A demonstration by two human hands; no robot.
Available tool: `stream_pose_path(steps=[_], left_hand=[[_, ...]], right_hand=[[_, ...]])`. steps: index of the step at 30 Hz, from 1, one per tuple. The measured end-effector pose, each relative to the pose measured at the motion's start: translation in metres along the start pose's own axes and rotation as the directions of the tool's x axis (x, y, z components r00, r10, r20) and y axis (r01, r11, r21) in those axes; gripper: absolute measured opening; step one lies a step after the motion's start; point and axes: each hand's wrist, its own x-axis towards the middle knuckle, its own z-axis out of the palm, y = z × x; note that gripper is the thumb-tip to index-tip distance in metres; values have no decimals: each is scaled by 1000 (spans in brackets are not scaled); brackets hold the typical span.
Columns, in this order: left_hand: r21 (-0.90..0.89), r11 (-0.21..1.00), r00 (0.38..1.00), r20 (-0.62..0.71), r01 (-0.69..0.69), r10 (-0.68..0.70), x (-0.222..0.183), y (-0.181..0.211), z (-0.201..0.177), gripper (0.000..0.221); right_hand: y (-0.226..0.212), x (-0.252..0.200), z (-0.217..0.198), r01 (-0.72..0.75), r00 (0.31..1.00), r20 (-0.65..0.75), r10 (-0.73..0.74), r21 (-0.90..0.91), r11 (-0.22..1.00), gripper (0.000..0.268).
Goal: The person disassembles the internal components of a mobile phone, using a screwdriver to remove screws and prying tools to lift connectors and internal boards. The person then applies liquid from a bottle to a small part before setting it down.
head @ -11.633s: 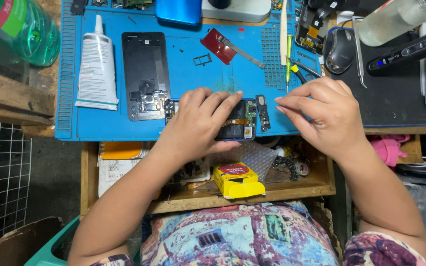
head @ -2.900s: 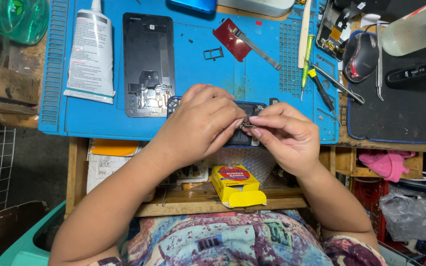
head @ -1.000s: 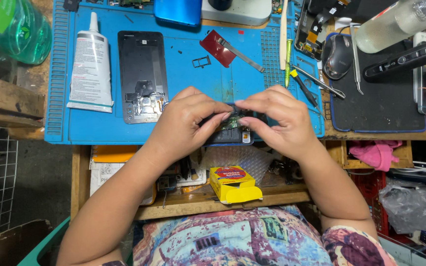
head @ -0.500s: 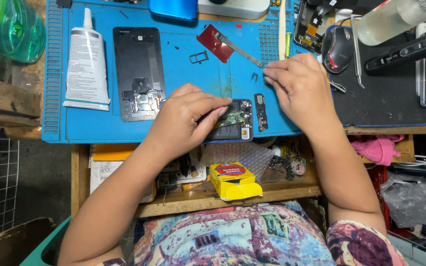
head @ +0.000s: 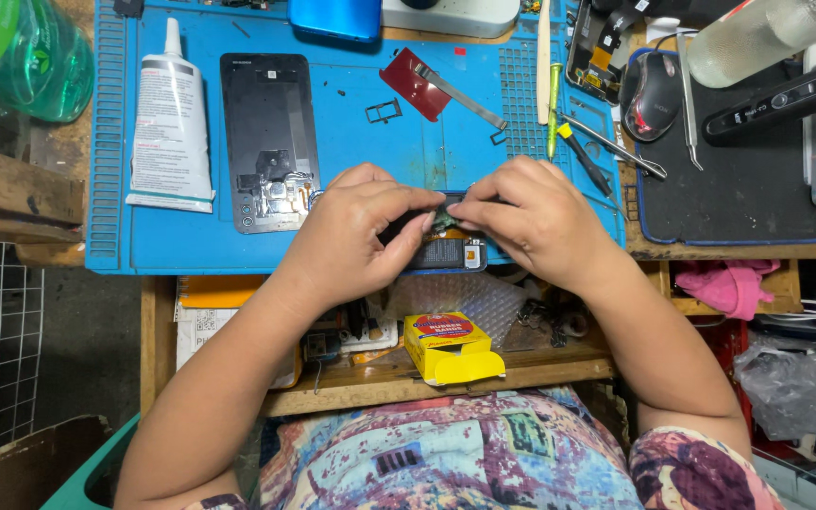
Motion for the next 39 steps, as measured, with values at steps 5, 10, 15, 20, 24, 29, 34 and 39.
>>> stream_pose_path(steps=[5, 10, 15, 20, 24, 29, 34, 39], left_hand=[[22, 1000, 999, 33, 5, -5, 0, 2, -2, 31], [45, 999, 998, 56, -18, 16, -1, 0, -1, 26], [48, 998, 998, 47, -39, 37, -1, 0, -1, 25], [73, 995, 996, 58, -65, 60, 1, 0, 0, 18], [89, 993, 995, 77, -74, 67, 2, 0, 0, 18], [36, 998, 995, 87, -45, 41, 2, -2, 3, 14], [21, 1000, 996, 85, -5, 3, 3, -2, 3, 11], [39, 999, 997, 81, 4, -7, 3, -1, 3, 12]], right_hand=[[-1, -4, -4, -28, 999, -41, 28, 5, 1000, 22], [-9, -8, -8, -18, 998, -63, 15, -44, 999, 24], [-16, -8, -8, -22, 997, -74, 14, -103, 994, 24], [-19, -7, -6, -6, 994, -111, 1, -48, 999, 26], [-16, -16, -15, -60, 980, -189, 58, -6, 998, 31], [10, -59, -36, -311, 840, -485, 242, -65, 948, 6], [45, -122, -61, -550, 659, -666, 351, -107, 829, 10], [94, -156, -81, -412, 393, -815, 427, 259, 874, 21]])
